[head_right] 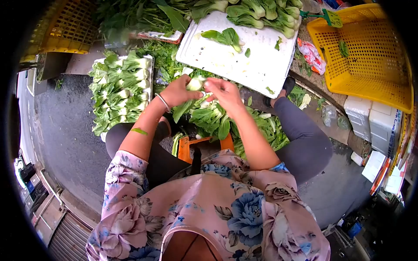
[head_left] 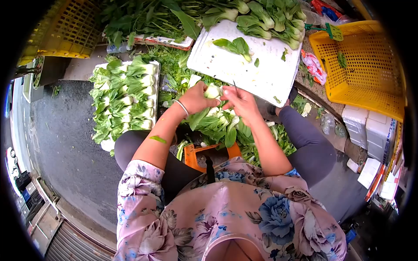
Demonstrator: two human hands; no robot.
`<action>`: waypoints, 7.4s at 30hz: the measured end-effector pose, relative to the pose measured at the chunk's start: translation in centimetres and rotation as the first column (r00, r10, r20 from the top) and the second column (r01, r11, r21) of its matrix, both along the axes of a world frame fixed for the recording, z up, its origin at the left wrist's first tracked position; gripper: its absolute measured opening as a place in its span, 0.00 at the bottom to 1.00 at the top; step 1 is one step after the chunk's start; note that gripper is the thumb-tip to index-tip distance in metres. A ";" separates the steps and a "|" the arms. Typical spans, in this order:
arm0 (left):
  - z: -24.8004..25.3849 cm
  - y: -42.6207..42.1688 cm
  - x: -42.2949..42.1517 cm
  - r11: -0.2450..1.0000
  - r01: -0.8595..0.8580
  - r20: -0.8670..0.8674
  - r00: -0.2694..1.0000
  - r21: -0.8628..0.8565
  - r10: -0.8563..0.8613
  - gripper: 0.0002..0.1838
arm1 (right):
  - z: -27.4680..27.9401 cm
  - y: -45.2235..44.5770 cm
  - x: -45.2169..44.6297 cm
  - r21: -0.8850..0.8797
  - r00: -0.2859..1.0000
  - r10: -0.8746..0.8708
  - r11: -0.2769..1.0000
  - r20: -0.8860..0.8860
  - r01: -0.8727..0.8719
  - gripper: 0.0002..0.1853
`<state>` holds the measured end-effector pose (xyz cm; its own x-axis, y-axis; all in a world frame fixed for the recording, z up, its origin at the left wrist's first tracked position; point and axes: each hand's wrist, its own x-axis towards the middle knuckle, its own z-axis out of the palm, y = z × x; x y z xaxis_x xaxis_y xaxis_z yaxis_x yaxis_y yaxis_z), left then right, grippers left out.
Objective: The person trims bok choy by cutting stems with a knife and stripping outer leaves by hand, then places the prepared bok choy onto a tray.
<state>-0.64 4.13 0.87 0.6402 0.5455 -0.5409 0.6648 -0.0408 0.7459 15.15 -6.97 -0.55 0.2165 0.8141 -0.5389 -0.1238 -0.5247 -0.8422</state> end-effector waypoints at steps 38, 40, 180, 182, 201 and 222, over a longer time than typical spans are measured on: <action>0.9 2.8 0.1 0.918 -0.346 0.168 0.934 0.194 0.316 0.27 | -7.5 9.5 11.0 -0.287 0.670 -0.695 0.718 -0.261 0.634 0.15; 1.1 2.9 0.3 0.911 -0.371 0.162 0.925 0.180 0.344 0.20 | -7.2 9.2 9.6 -0.090 0.725 -0.670 0.741 -0.161 0.665 0.17; 2.2 1.3 -3.2 0.776 0.392 0.553 0.831 -0.494 -0.068 0.24 | 5.8 -1.9 -0.1 0.270 0.888 0.294 0.941 -0.352 -0.204 0.18; 3.1 1.0 -2.6 0.881 0.282 0.488 0.870 -0.380 -0.068 0.23 | 4.4 -2.1 0.2 0.117 0.799 0.111 0.992 -0.591 -0.051 0.11; 1.4 1.8 -1.8 0.923 -0.305 0.149 0.927 -0.235 0.344 0.18 | -0.5 -2.8 1.0 -0.256 0.772 -0.430 0.902 -0.467 0.347 0.17; 1.3 1.7 -0.2 0.748 -0.439 0.343 0.693 -0.498 0.635 0.19 | -2.1 5.1 13.2 -0.121 0.736 -0.625 0.777 -0.260 0.617 0.23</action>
